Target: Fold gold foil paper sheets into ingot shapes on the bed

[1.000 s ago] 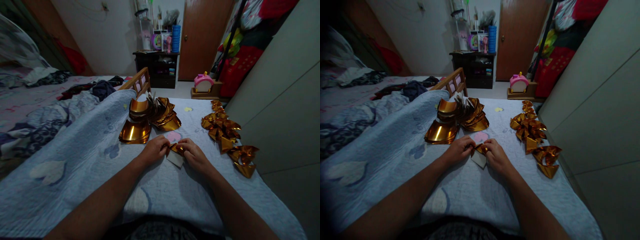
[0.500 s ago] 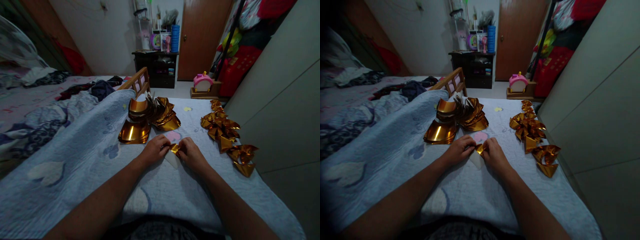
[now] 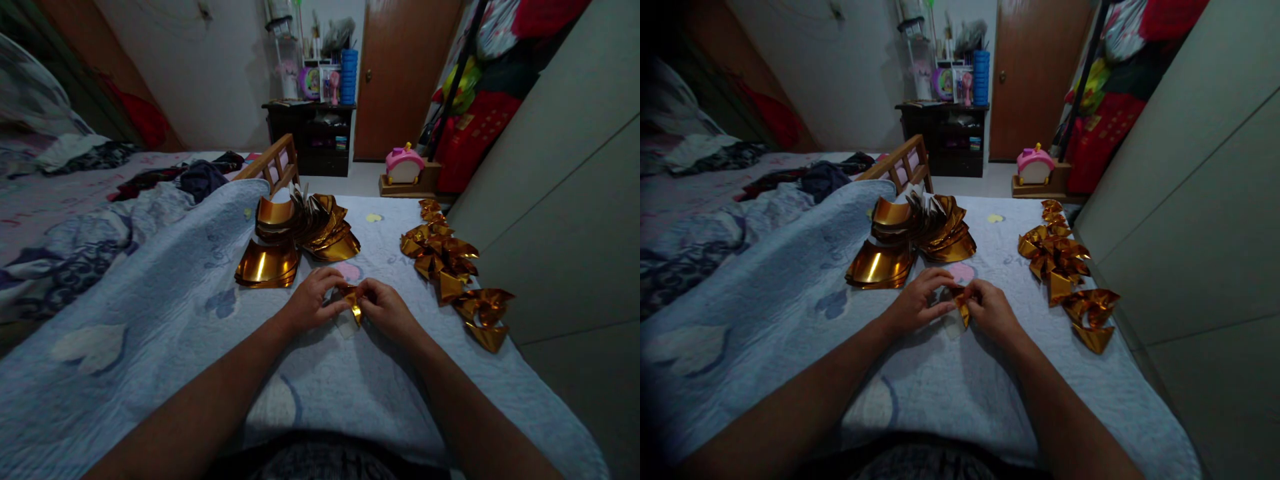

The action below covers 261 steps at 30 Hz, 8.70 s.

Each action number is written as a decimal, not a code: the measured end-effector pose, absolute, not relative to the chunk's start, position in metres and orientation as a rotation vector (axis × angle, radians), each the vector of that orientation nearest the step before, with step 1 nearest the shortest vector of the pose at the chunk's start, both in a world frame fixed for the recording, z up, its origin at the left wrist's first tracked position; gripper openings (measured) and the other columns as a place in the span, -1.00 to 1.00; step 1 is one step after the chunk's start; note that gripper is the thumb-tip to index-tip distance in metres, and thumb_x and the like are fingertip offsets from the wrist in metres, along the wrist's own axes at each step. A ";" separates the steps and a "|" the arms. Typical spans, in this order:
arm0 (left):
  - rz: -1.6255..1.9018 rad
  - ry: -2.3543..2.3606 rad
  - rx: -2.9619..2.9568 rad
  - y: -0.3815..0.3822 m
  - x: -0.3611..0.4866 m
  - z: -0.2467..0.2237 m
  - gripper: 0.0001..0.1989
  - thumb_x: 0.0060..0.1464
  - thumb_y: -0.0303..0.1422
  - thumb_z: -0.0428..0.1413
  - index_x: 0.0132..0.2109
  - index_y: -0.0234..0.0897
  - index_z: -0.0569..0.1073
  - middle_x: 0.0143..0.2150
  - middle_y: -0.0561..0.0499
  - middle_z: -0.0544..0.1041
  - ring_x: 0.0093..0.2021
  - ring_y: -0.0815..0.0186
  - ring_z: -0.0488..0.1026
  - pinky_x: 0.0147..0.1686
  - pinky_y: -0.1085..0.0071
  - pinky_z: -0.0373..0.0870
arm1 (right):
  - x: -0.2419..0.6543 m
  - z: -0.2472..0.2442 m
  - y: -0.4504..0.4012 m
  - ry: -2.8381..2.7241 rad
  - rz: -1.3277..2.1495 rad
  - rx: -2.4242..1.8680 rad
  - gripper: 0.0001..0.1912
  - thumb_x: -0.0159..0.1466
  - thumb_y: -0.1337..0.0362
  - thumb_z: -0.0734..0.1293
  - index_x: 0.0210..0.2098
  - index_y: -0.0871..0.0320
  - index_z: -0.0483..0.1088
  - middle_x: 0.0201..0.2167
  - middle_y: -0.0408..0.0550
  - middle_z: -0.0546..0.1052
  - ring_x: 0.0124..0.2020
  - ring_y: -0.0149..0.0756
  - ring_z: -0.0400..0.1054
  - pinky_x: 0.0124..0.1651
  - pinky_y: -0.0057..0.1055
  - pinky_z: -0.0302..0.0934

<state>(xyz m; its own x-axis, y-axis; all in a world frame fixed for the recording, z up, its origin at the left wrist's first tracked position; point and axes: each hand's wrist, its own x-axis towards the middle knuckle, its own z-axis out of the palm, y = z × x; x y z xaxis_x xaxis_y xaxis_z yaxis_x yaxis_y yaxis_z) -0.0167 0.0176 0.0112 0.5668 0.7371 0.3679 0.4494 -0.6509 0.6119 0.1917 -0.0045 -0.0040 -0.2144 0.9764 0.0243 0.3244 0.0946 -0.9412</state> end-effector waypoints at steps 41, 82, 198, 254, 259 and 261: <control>0.572 0.701 2.441 0.012 -0.010 0.010 -0.89 0.21 -0.44 0.11 -0.19 -0.25 0.54 -0.10 -0.10 0.57 -0.02 0.18 0.46 0.01 0.23 0.38 | 0.187 -0.003 -0.008 -2.171 0.676 -1.195 -0.78 0.10 0.57 0.22 -0.40 0.13 0.33 -0.38 -0.10 0.42 -0.28 -0.27 0.27 -0.18 -0.34 0.11; 0.573 0.783 2.377 0.017 -0.012 0.006 -0.83 0.29 -0.35 0.08 -0.23 -0.26 0.56 -0.12 -0.08 0.54 -0.03 0.18 0.41 0.02 0.27 0.33 | 0.189 0.008 -0.013 -2.300 0.738 -1.211 -0.80 0.32 0.37 0.32 -0.45 0.16 0.37 -0.29 -0.02 0.43 -0.19 -0.22 0.27 -0.07 -0.24 0.14; 0.510 0.996 2.327 0.019 -0.007 0.004 -0.91 0.10 -0.45 0.20 -0.37 -0.27 0.46 -0.23 -0.03 0.48 -0.09 0.21 0.40 -0.06 0.30 0.31 | 0.200 0.008 -0.014 -2.367 0.799 -1.108 -0.73 0.25 0.51 0.30 -0.24 0.06 0.57 -0.18 0.00 0.40 -0.09 -0.18 0.25 0.04 -0.19 0.17; 0.475 1.018 2.377 0.016 -0.010 0.006 -0.97 0.13 -0.46 0.14 -0.30 -0.27 0.45 -0.17 -0.06 0.43 -0.07 0.16 0.33 -0.03 0.25 0.26 | 0.172 -0.002 -0.018 -2.314 0.384 -1.460 -0.85 0.27 0.24 0.35 -0.24 0.15 0.32 -0.26 0.00 0.46 -0.23 -0.13 0.24 -0.18 -0.25 0.06; 0.458 0.971 2.371 0.019 -0.013 0.005 -0.95 0.14 -0.49 0.10 -0.27 -0.26 0.44 -0.13 -0.06 0.42 -0.04 0.17 0.32 0.01 0.25 0.26 | 0.169 -0.005 -0.019 -2.288 0.365 -1.475 -0.88 0.28 0.27 0.33 -0.21 0.15 0.31 -0.24 0.01 0.48 -0.24 -0.14 0.24 -0.17 -0.25 0.04; 0.457 0.957 2.368 0.020 -0.014 0.005 -0.93 0.13 -0.50 0.10 -0.26 -0.26 0.44 -0.12 -0.06 0.43 -0.03 0.17 0.31 0.03 0.24 0.26 | 0.168 -0.007 -0.018 -2.276 0.364 -1.468 -0.88 0.29 0.29 0.32 -0.20 0.14 0.32 -0.22 0.01 0.49 -0.24 -0.14 0.24 -0.16 -0.24 0.03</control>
<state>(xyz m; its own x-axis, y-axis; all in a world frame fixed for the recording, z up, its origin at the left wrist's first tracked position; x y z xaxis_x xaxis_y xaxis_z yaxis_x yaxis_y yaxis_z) -0.0138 0.0197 0.0047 0.6902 0.7158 0.1060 0.5329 -0.6019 0.5948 0.1680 -0.0183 -0.0066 -0.3643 0.9109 0.1940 0.8051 0.4127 -0.4261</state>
